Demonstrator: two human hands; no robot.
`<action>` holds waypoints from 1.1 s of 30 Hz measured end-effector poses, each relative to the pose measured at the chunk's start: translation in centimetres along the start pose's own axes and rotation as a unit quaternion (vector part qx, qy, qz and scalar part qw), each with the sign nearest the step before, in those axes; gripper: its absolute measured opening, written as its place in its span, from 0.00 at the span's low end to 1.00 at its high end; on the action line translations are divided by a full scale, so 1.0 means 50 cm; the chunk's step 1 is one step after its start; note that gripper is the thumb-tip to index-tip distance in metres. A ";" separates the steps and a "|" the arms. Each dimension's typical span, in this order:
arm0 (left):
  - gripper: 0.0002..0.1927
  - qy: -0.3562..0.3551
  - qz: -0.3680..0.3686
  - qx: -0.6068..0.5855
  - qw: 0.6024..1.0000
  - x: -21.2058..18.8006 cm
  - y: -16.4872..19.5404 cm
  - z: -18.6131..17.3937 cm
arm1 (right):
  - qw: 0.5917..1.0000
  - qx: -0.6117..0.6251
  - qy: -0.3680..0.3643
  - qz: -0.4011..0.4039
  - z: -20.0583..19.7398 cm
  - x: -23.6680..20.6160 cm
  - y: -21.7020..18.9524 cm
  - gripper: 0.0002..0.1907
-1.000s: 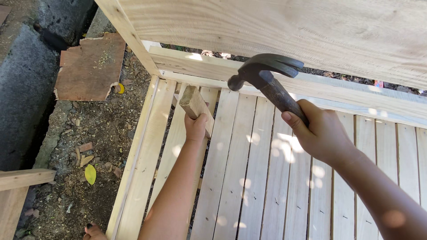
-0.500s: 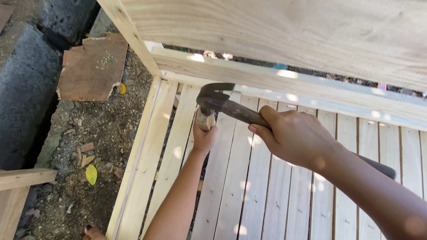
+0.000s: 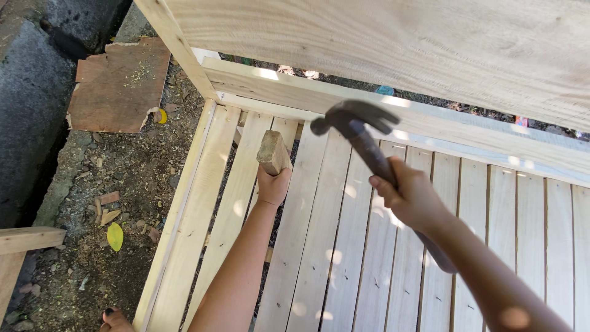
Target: The person hammers nails into slatted wooden boards to assemble a wooden bench-like frame, using a claw hammer by hand. They press and align the slats, hammer nails at several points across the structure, reposition a small wood block, and finally press a corner block into place by hand.
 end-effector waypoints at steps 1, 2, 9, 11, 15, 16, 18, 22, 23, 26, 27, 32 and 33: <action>0.26 -0.002 0.002 0.010 1.000 -0.001 0.000 0.001 | 0.998 -0.045 0.032 -0.040 0.029 0.016 0.011 0.14; 0.25 -0.003 0.004 0.021 1.000 -0.001 -0.002 0.001 | 0.991 -0.089 0.064 -0.082 0.050 0.033 0.020 0.16; 0.25 0.004 -0.005 0.035 0.999 0.002 -0.005 -0.006 | 0.988 -0.106 0.113 -0.009 0.140 0.109 0.047 0.18; 0.23 -0.004 0.010 0.049 0.999 0.004 0.008 0.002 | 0.992 -0.093 0.084 0.025 0.162 0.130 0.041 0.17; 0.23 -0.042 -0.027 0.114 0.992 -0.005 0.030 0.058 | 0.992 -0.117 0.034 0.039 0.200 0.160 0.034 0.17; 0.21 -0.039 0.000 0.163 0.986 -0.004 0.034 0.074 | 0.993 -0.106 0.026 0.051 0.200 0.161 0.041 0.17; 0.18 -0.034 0.044 0.258 0.965 -0.004 0.044 0.088 | 0.995 -0.080 0.043 0.043 0.193 0.152 0.055 0.17; 0.25 -0.044 -0.017 0.078 0.996 0.013 0.041 0.051 | 0.989 -0.043 0.142 -0.012 0.152 0.120 0.073 0.17; 0.27 -0.047 -0.020 0.062 0.997 0.012 0.034 0.043 | 0.986 -0.042 0.161 -0.008 0.144 0.111 0.075 0.18; 0.28 -0.048 -0.005 0.055 0.997 0.010 0.011 0.023 | 0.975 0.049 0.218 -0.012 0.135 0.090 0.079 0.15; 0.28 -0.047 0.005 0.061 0.997 0.009 0.005 0.017 | 0.975 0.059 0.213 -0.005 0.138 0.088 0.081 0.15; 0.25 -0.021 -0.045 0.034 0.998 0.013 -0.006 -0.009 | 0.974 0.187 0.115 0.060 0.181 0.090 0.112 0.15; 0.25 -0.021 -0.051 0.020 0.998 0.014 -0.005 -0.010 | 0.965 0.238 0.086 0.074 0.191 0.092 0.120 0.14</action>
Point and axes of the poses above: each hand's wrist, its own x-axis towards the middle knuckle, its own z-axis out of the palm, y = z × x, the point moved 2 cm from there along x, towards the middle knuckle, and after that the axes turned 10 degrees about -x, right-handed, at the moved point
